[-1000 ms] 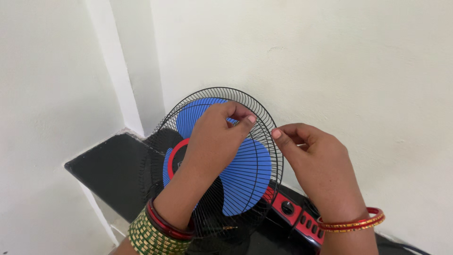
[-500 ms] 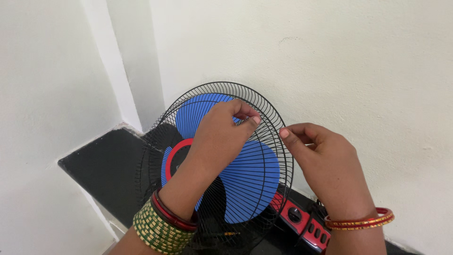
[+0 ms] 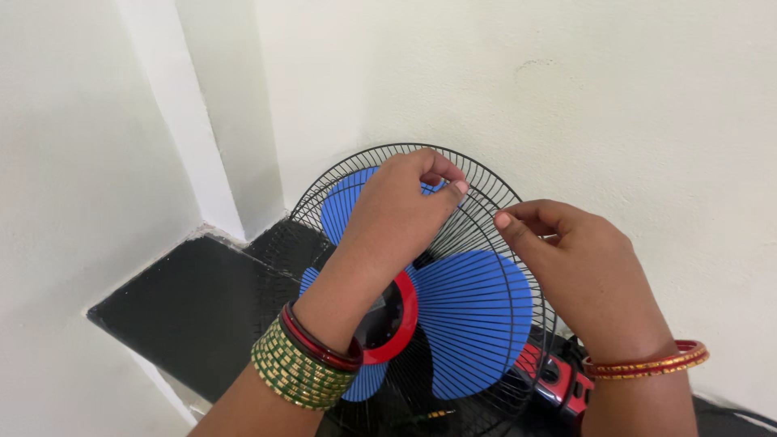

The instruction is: The person uses a screwdriver to loosen a screw on the front grill of a blue and red electric fan. They then remove the front grill, set it aside, and proceed to remove the blue fan blade from the motor shaft.

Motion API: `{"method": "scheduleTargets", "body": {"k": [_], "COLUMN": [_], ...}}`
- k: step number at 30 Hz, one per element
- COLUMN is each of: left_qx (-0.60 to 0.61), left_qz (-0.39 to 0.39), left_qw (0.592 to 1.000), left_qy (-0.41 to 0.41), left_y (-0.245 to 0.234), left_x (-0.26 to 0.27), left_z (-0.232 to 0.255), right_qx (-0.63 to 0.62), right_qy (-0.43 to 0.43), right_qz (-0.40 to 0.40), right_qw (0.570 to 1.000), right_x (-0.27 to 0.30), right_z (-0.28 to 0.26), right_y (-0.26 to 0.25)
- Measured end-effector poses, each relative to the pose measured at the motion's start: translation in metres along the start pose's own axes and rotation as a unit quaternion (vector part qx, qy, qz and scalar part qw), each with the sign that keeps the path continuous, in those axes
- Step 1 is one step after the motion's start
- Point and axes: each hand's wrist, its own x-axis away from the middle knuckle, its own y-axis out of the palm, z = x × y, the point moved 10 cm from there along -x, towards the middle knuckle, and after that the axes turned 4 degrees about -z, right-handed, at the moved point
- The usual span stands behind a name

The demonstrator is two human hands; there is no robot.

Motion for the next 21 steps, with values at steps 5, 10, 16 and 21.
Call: {"method": "scheduleTargets", "body": {"k": [5,10,16,21], "left_qx": [-0.012,-0.046,-0.090,-0.143], "left_qz": [-0.035,-0.066,-0.110,-0.153], "left_qw": [0.999,0.995,0.989,0.976], "left_qy": [-0.035,-0.052,-0.048,-0.056], "left_y": [-0.007,-0.011,-0.004,0.007], "left_x": [-0.010,-0.016,-0.014,-0.010], "left_z": [-0.029,-0.055,-0.083,-0.103], "right_qx": [0.028,0.047,0.069,0.129], "right_qy": [0.039,0.056,0.023,0.045], "right_qz": [0.015,0.032,0.050,0.040], "right_qw": [0.999,0.997,0.996,0.990], "right_x": [-0.006,-0.013,-0.017,-0.016], "right_z": [-0.009,-0.007,-0.005,-0.002], "right_y": [0.017,0.031,0.051,0.065]}}
